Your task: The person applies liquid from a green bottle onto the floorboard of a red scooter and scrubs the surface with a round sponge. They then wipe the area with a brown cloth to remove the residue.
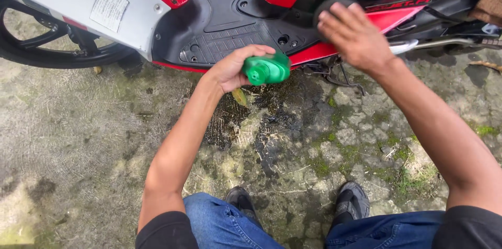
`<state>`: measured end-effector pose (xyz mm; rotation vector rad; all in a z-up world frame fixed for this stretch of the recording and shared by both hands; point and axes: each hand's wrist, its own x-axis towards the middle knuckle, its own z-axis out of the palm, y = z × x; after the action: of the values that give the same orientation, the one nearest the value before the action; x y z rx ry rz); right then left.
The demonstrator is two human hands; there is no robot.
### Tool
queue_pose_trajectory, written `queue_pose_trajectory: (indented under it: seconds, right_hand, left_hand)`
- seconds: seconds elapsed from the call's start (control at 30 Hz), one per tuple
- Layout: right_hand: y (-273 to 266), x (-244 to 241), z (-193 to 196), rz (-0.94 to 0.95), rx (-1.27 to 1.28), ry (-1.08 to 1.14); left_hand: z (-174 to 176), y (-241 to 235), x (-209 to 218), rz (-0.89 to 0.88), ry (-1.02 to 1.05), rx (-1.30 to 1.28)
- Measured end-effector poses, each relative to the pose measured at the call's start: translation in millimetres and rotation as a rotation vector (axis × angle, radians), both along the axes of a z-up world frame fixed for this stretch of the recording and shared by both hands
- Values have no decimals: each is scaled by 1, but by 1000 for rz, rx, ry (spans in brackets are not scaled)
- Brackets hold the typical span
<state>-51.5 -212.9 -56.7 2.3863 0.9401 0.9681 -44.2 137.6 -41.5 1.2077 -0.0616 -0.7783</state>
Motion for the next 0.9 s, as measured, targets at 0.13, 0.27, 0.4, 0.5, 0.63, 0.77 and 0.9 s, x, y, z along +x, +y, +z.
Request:
queue_pose_trajectory:
  seconds: [0.13, 0.27, 0.4, 0.5, 0.63, 0.77, 0.9]
  right_hand:
    - [-17, -14, -11, -87, -125, 51]
    - [-67, -38, 3, -299, -327, -244]
    - [-93, -18, -45, -397, -364, -205]
    - [-34, -22, -36, -268, -396, -35]
    - [-45, -13, -48, -141, -332, 45]
    - [-80, -32, -34, -212, -278, -183]
    - [-85, -9, -102, -266, -103, -131]
  left_hand:
    - [-16, -31, -17, -204, -40, 165]
    - [-68, -58, -20, -332, 70, 226]
    - [-127, -75, -16, -297, 250, 215]
    - [-162, -82, -8, -262, 306, 204]
    - [-208, -82, 3, -247, 328, 262]
    - [-253, -72, 3, -201, 369, 301]
    - [-270, -58, -3, -112, 405, 350]
